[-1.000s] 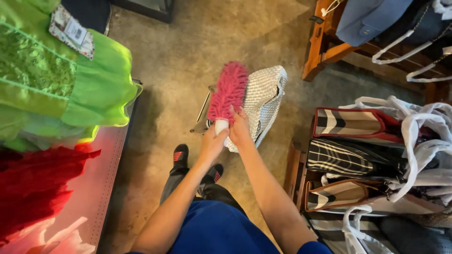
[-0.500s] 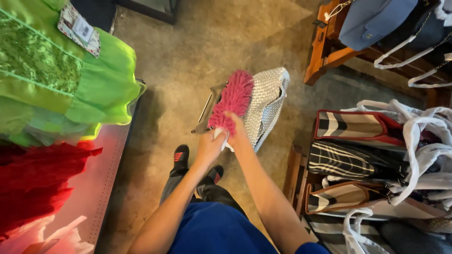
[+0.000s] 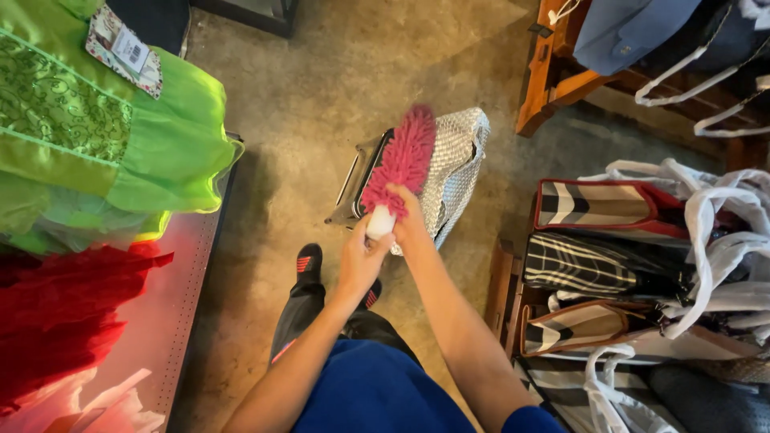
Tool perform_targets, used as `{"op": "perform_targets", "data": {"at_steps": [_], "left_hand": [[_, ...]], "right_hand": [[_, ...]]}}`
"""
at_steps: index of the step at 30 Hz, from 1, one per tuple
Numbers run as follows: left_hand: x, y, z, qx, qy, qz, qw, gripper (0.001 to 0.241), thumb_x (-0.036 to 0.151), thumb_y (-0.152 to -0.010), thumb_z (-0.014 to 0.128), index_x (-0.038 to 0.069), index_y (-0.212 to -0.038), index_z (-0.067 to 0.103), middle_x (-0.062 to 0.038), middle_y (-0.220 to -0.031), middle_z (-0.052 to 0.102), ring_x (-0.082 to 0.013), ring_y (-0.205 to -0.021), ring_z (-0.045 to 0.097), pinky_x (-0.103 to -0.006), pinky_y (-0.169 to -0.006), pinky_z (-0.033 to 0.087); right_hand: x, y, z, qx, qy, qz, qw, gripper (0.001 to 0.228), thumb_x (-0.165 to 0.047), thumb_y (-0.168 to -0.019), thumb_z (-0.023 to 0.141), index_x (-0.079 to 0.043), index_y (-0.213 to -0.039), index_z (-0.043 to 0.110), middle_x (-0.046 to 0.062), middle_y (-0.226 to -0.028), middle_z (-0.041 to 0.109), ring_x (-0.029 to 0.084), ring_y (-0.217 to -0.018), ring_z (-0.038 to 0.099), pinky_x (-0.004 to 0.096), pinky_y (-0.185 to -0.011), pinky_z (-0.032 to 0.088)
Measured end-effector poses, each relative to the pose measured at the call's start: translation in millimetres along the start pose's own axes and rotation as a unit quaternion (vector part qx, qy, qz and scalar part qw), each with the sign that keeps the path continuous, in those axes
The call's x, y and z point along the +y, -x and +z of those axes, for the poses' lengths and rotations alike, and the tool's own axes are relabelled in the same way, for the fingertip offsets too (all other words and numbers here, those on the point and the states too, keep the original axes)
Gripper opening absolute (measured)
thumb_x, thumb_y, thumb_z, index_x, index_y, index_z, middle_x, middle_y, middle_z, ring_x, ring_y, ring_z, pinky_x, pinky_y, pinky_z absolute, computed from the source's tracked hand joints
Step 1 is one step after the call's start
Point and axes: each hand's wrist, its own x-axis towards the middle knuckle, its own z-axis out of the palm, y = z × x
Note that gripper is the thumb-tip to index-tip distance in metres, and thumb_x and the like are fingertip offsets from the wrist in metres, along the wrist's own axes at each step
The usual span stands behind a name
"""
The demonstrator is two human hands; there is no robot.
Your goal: The person uses a pink duster to clean the exterior of several handbags placed on a small stool. They wipe a patterned bag, a silver woven bag, a light blue woven bag, and a dark brown bag, moving each item aside after cleaning.
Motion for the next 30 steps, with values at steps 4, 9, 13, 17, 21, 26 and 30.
{"op": "perform_targets", "data": {"at_steps": [4,9,13,17,21,26,30], "left_hand": [[3,-8,5,0.035,-0.043,-0.207,0.977,0.035,0.022,-0.091,0.069,0.005,-0.121,0.068,-0.009,-0.065,0.064,-0.0143,-0.051,0.059,-0.0331,-0.049,0.046],[-13,-9,1,0.08,-0.138,-0.177,0.971,0.028,0.023,-0.092,0.071,0.004,-0.112,0.074,-0.009,-0.062,0.068,-0.0115,-0.051,0.064,-0.0303,-0.051,0.049],[-32,-15,-2,0.101,-0.13,-0.172,0.971,0.024,0.022,-0.092,0.071,0.002,-0.105,0.074,-0.01,-0.066,0.069,-0.0142,-0.053,0.063,-0.0323,-0.052,0.049],[-52,-14,-8,0.135,-0.169,-0.135,0.967,0.02,0.019,-0.087,0.075,0.0,-0.095,0.072,-0.01,-0.068,0.069,-0.0183,-0.06,0.066,-0.0352,-0.058,0.051],[-27,-24,-22,0.182,-0.336,0.026,0.924,0.045,0.017,-0.068,0.09,0.001,-0.094,0.057,-0.016,-0.077,0.062,-0.0297,-0.07,0.061,-0.042,-0.063,0.049],[-38,-30,-22,0.155,-0.227,0.013,0.961,0.049,0.015,-0.072,0.08,0.005,-0.114,0.057,-0.012,-0.086,0.066,-0.0322,-0.074,0.068,-0.0427,-0.068,0.055],[-44,-30,-22,0.136,-0.292,-0.082,0.943,0.04,0.018,-0.074,0.08,0.009,-0.105,0.056,-0.017,-0.079,0.067,-0.0391,-0.074,0.068,-0.0485,-0.066,0.052]], "right_hand": [[4,5,14,0.016,0.03,-0.027,0.999,0.018,-0.02,-0.087,0.066,-0.003,-0.095,0.063,0.017,-0.087,0.071,0.031,-0.077,0.071,0.043,-0.072,0.06],[25,5,8,-0.025,0.026,-0.024,0.999,0.018,-0.016,-0.091,0.064,-0.002,-0.102,0.062,0.013,-0.088,0.07,0.028,-0.077,0.069,0.043,-0.069,0.057],[33,12,19,0.004,0.054,-0.048,0.997,0.014,-0.011,-0.093,0.062,-0.004,-0.104,0.061,0.011,-0.091,0.069,0.028,-0.082,0.07,0.043,-0.075,0.058],[34,26,31,-0.007,0.07,-0.033,0.997,0.023,-0.012,-0.091,0.06,-0.001,-0.11,0.063,0.013,-0.095,0.072,0.028,-0.084,0.071,0.043,-0.078,0.059],[36,24,25,-0.039,0.047,-0.044,0.997,0.029,-0.01,-0.093,0.06,0.001,-0.119,0.062,0.013,-0.105,0.073,0.026,-0.096,0.072,0.041,-0.093,0.059],[46,23,24,0.017,0.082,-0.017,0.996,0.025,-0.014,-0.09,0.062,-0.003,-0.112,0.066,0.01,-0.102,0.074,0.024,-0.094,0.071,0.041,-0.09,0.057],[62,35,13,-0.02,0.121,-0.014,0.992,0.027,-0.01,-0.088,0.064,-0.003,-0.113,0.07,0.008,-0.102,0.074,0.019,-0.093,0.07,0.035,-0.088,0.056]]}}
